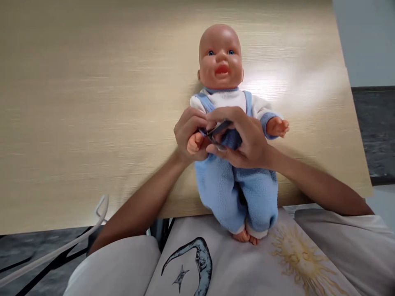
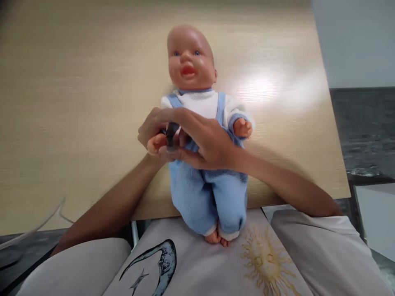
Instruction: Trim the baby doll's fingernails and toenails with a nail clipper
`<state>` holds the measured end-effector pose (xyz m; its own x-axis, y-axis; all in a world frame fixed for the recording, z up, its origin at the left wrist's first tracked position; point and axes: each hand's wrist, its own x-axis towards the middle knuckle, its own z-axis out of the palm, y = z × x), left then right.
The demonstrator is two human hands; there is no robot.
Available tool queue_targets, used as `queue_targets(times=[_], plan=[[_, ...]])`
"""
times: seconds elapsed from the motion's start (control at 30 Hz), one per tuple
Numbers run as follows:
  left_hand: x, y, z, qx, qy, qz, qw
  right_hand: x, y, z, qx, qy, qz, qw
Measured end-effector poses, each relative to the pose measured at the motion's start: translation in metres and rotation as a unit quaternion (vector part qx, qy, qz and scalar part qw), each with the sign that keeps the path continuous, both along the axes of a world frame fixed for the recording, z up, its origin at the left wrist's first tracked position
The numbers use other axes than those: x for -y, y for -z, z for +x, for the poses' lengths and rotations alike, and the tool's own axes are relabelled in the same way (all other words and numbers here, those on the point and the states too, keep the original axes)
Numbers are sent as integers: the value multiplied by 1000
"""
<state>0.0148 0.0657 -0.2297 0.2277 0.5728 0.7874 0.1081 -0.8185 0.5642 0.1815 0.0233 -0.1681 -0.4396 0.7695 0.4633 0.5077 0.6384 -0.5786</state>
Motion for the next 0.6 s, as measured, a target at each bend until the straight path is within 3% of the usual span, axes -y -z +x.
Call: queue_targets(times=[0.07, 0.17, 0.27, 0.37, 0.6], plan=[[-3, 4, 3, 7, 22, 56, 998, -2, 0, 2, -18, -1, -73, 997], [-6, 5, 5, -14, 34, 39, 999, -1, 2, 3, -30, 20, -124, 992], [-2, -4, 0, -49, 46, 17, 998, 6, 4, 2, -66, 24, -88, 994], [0, -13, -5, -75, 50, 42, 995, 6, 9, 1, -94, 27, -52, 994], [-4, -10, -8, -99, 38, 54, 993, 6, 19, 3, -96, -15, 4, 995]])
